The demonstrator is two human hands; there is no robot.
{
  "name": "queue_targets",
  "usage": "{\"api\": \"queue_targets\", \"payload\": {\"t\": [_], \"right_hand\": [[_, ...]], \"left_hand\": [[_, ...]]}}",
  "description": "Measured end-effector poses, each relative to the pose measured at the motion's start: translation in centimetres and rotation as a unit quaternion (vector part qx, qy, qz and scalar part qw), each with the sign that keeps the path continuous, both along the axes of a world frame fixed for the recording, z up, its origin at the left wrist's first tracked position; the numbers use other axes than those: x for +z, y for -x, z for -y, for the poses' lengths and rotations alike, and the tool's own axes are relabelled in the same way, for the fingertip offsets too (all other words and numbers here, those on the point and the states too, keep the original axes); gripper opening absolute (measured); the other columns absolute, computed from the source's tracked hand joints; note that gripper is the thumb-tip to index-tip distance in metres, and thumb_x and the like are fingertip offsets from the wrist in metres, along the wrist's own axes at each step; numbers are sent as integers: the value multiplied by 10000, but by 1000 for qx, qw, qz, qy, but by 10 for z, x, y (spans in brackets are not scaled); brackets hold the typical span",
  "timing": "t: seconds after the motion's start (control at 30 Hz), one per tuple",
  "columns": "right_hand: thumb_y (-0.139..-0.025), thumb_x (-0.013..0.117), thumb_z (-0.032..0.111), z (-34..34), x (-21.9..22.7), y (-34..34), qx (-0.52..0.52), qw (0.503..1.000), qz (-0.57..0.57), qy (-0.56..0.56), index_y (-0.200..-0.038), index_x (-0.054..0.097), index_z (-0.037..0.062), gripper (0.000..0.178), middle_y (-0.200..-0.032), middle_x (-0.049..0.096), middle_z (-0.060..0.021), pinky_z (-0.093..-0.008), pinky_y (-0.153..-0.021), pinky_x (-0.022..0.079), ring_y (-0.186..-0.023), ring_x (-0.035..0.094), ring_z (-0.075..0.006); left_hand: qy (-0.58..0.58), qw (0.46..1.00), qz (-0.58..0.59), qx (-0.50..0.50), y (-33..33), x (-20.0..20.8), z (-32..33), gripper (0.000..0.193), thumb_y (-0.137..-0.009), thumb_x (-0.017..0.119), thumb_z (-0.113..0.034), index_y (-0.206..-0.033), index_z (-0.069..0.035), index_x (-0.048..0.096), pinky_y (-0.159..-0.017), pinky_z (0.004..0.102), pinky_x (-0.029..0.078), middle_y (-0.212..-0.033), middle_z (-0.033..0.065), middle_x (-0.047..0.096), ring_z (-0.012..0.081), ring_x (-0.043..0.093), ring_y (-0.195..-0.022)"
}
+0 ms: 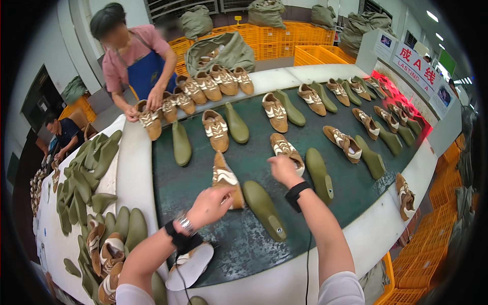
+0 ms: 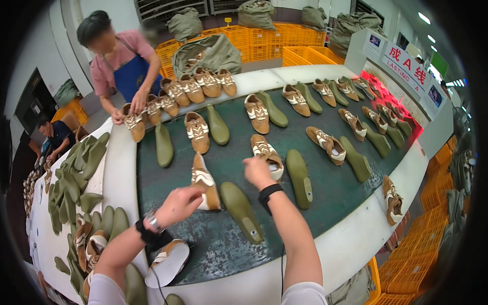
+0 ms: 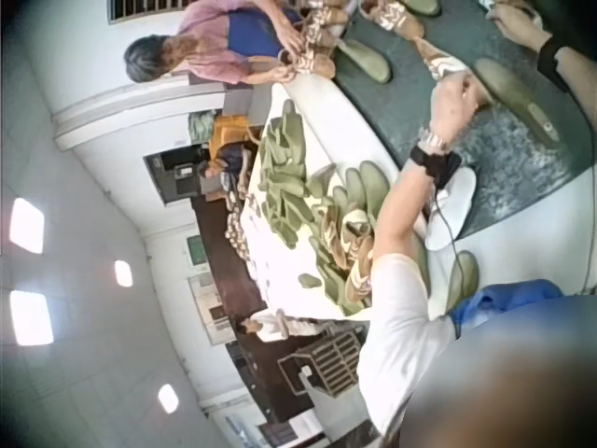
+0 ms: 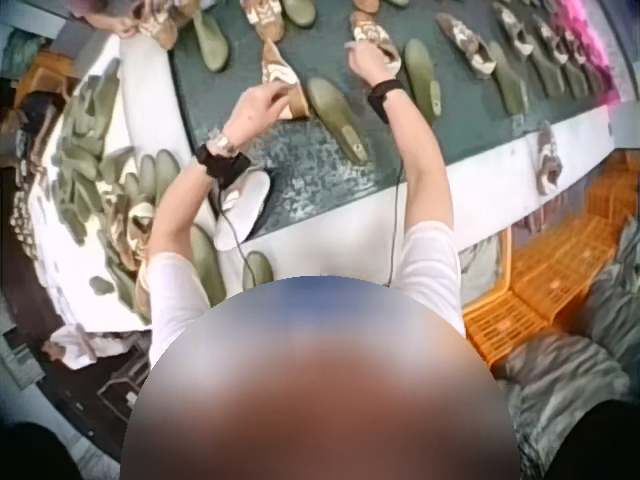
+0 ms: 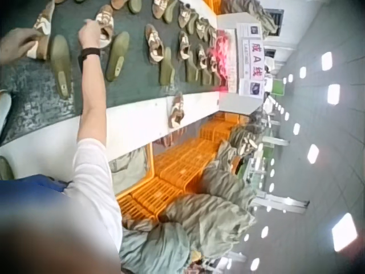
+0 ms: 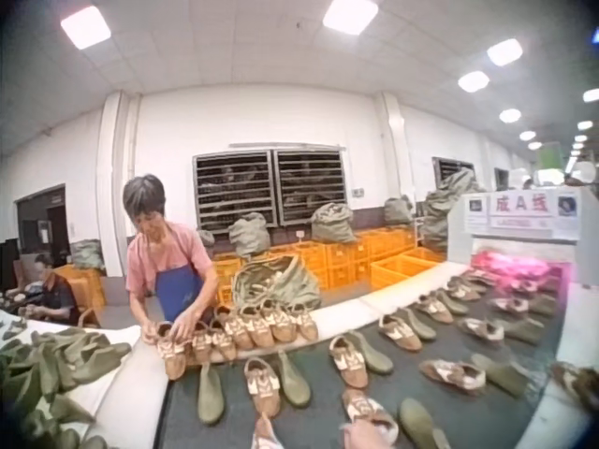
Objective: The person inserts green shoe lasts into brown canvas shoes on a factory table, then removes the lasts and places them back on the table. The person repeats this process for multiple shoes, handling each shoe and last individually.
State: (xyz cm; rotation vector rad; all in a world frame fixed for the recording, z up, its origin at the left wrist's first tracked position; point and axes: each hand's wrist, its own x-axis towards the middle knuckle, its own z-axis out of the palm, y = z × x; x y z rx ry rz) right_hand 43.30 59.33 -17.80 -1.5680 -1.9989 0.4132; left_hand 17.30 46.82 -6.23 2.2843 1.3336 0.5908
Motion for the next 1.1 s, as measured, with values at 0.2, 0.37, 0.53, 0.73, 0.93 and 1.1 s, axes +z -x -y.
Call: {"api": "queue_targets", "payload": {"t": [0.2, 0.37, 0.53, 0.73, 0.93, 1.1], "right_hand": [[-787, 593, 156, -22, -35, -83, -102, 988, 116, -20, -1156, 592, 177, 370, -943, 651, -169, -451, -764, 493, -882, 611, -348], [-802, 575, 179, -40, -66, -78, -96, 993, 43, 52, -1212, 546, 205, 412, -823, 672, -156, -461, -739, 457, -799, 644, -331], [-817, 539, 183, -45, -66, -86, -97, 991, 32, 82, -1222, 550, 223, 408, -875, 668, -159, -454, -759, 472, -823, 634, -340], [-825, 517, 164, -49, -58, -75, -49, 991, 49, 118, -1145, 599, 241, 339, -943, 662, -143, -433, -787, 485, -883, 623, -336], [-833, 480, 148, -45, -73, -93, -29, 993, 28, 107, -933, 611, 190, 170, -787, 654, -135, -455, -683, 466, -783, 629, -328], [-847, 500, 148, -41, -79, -93, -56, 997, -54, 28, -1033, 587, 195, 210, -802, 656, -158, -462, -688, 489, -773, 629, -348]], "left_hand": [[6, 997, -76, 29, -145, -87, -143, 275, -789, 617, -239, -978, -40, 636, -723, 403, 517, -848, 169, 656, 339, 638, -798], [-48, 984, -131, 108, -212, -162, -191, 288, -772, 617, -249, -940, -15, 614, -689, 421, 535, -841, 174, 644, 343, 649, -762], [29, 985, -62, 156, -211, -189, -206, 240, -757, 566, -177, -828, 43, 626, -709, 458, 521, -792, 259, 630, 406, 628, -771], [37, 983, 43, 176, -193, -197, -205, 212, -760, 520, -109, -887, 17, 632, -762, 470, 493, -813, 263, 628, 427, 610, -808], [27, 977, 20, 209, -203, -188, -200, 328, -772, 516, -61, -1099, -32, 499, -735, 498, 490, -822, 265, 633, 442, 609, -796], [-3, 995, -83, 54, -207, -173, -187, 390, -798, 527, -55, -1171, -119, 431, -659, 495, 500, -799, 222, 644, 409, 627, -750]]}}
